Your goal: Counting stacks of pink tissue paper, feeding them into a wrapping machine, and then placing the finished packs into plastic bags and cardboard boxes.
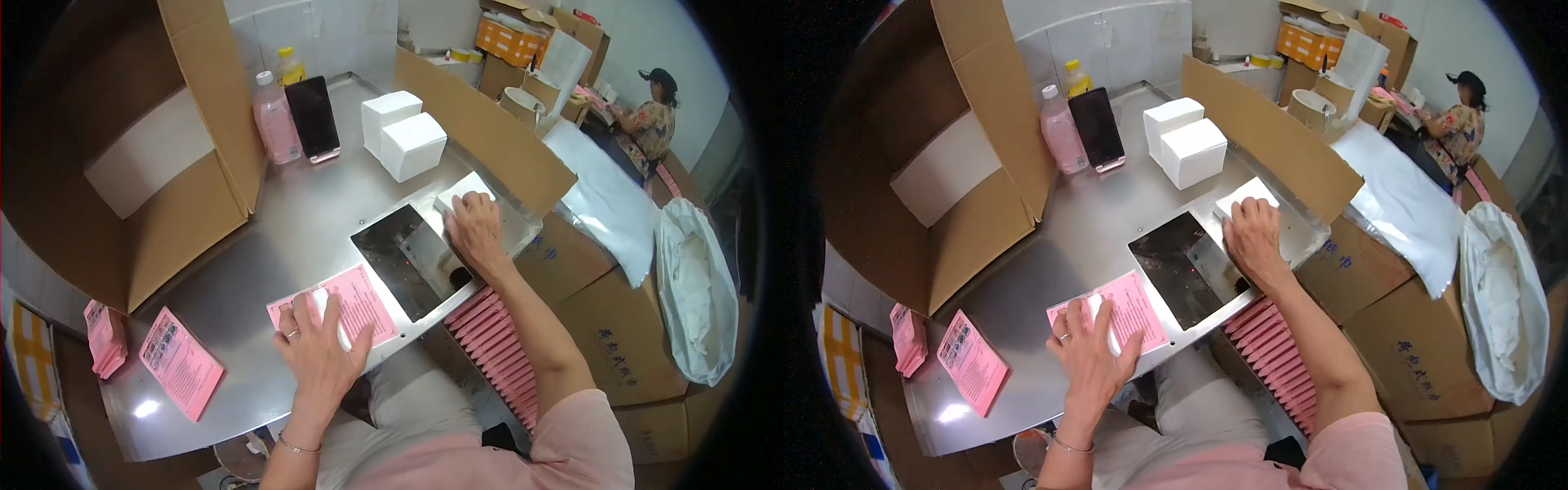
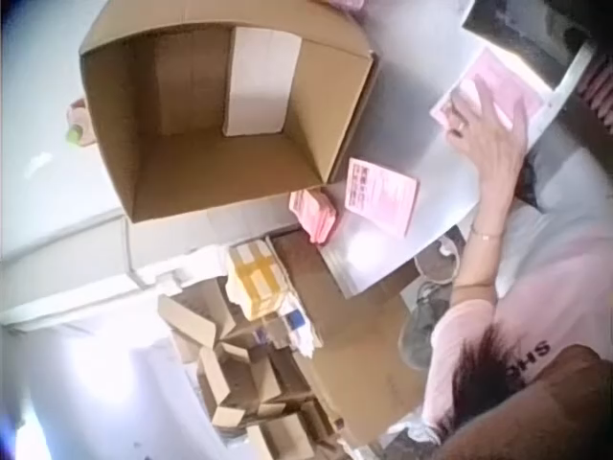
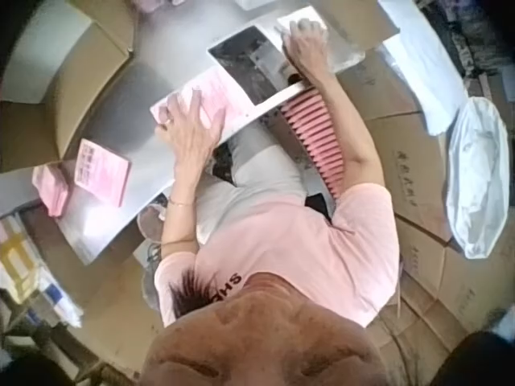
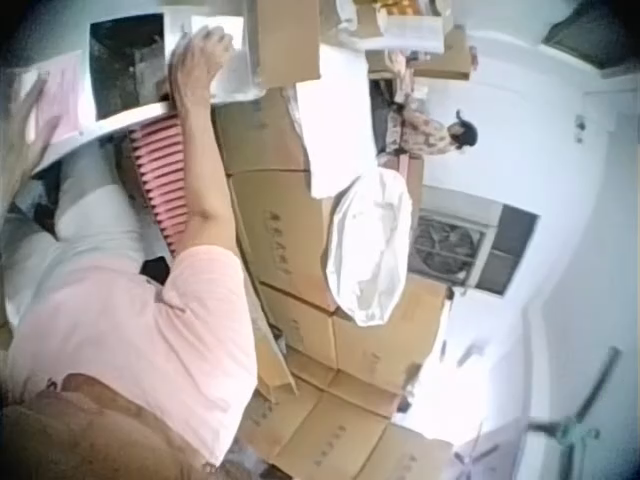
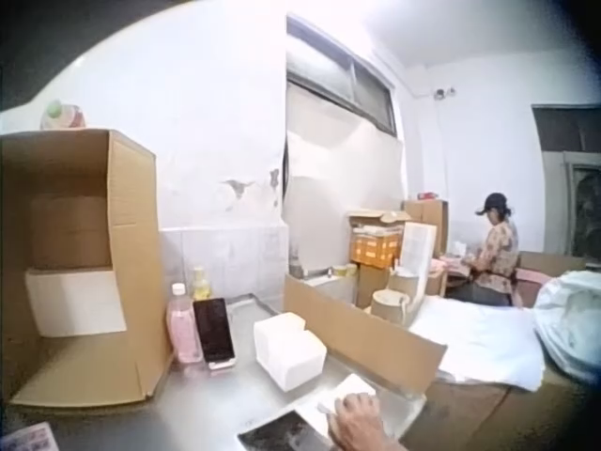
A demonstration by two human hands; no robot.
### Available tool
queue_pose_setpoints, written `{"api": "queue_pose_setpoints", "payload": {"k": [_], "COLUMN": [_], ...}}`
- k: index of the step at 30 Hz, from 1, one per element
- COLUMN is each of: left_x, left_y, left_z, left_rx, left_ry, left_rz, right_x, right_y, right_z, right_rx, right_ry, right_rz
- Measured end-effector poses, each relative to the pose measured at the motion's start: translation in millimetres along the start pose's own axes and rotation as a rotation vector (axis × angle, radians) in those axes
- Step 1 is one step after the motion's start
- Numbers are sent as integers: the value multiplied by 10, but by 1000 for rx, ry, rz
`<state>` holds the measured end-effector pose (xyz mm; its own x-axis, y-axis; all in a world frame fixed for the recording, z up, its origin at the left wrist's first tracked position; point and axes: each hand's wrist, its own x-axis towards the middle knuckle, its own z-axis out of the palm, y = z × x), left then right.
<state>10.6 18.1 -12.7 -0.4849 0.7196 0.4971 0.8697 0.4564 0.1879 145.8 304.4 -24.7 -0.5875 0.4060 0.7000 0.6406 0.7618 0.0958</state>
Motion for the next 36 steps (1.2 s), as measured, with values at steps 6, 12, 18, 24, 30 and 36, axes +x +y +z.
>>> {"api": "queue_pose_setpoints", "payload": {"k": [6, 12, 18, 24, 30, 36], "left_x": [-3, -50, -113, -49, 19, -291], "left_y": [-53, 2, 20, -221, 22, -459], "left_z": [-235, -205, -75, -365, -206, -460], "left_rx": [43, 11, -237, -293, -450, -481], "left_ry": [-148, -112, -171, -268, -252, -152], "left_rz": [53, 66, 236, 143, 87, 105], "right_x": [33, -4, -69, -394, -45, -268], "right_y": [52, 183, 111, -1316, -1510, -655], "right_z": [18, 66, -65, -594, -183, 84], "right_rx": [184, 276, 300, 658, 483, 434], "right_ry": [26, 3, 142, -116, -412, -641], "right_rz": [49, 62, 47, -473, -256, -67]}}
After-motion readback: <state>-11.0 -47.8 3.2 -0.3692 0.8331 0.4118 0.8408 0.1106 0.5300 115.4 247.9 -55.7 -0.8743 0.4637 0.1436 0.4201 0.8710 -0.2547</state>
